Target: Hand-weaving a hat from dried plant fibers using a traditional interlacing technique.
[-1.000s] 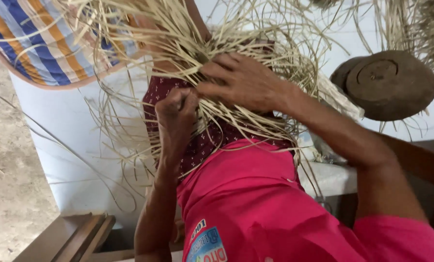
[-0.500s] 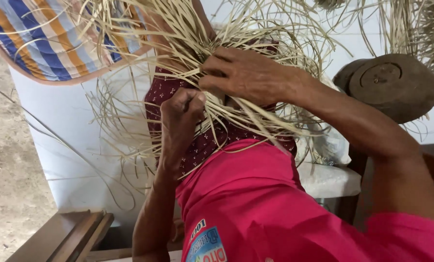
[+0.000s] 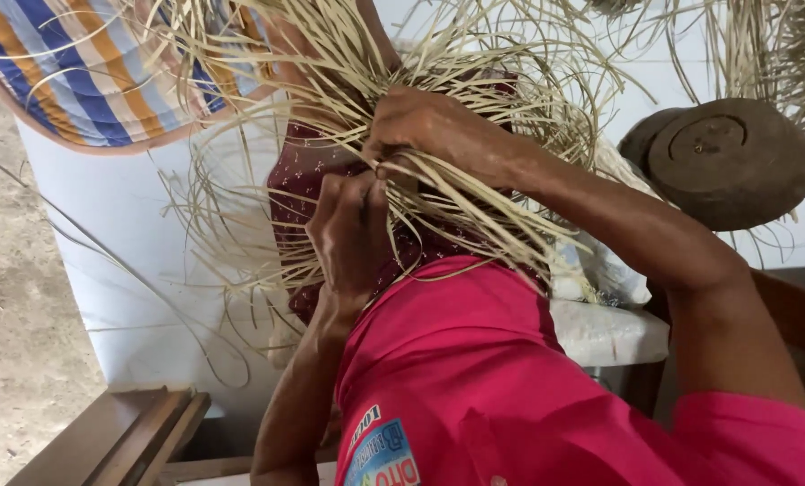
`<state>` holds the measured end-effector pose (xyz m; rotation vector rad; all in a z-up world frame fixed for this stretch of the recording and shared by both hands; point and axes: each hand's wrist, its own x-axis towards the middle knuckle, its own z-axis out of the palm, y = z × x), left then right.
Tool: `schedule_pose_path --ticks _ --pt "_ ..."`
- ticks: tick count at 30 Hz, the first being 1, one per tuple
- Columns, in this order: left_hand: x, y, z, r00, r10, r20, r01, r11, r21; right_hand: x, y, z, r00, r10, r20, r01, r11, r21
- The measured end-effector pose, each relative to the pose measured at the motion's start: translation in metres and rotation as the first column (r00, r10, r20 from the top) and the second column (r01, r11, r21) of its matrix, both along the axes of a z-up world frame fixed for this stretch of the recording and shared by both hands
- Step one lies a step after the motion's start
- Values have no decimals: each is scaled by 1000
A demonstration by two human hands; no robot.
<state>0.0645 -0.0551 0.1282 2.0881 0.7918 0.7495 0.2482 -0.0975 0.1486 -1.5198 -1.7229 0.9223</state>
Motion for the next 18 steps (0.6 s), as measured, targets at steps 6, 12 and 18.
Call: schedule_pose_path --ticks 6,12,18 --pt "5 4 27 995 22 -95 -31 995 -97 -9 -2 14 999 -30 -27 31 999 28" --pt "-5 25 18 983 -121 -140 72 946 -316 -12 -16 10 960 -48 276 -45 946 320" --pt "0 43 31 925 -70 -374 246 860 448 -15 -19 15 957 -97 275 -27 910 415"
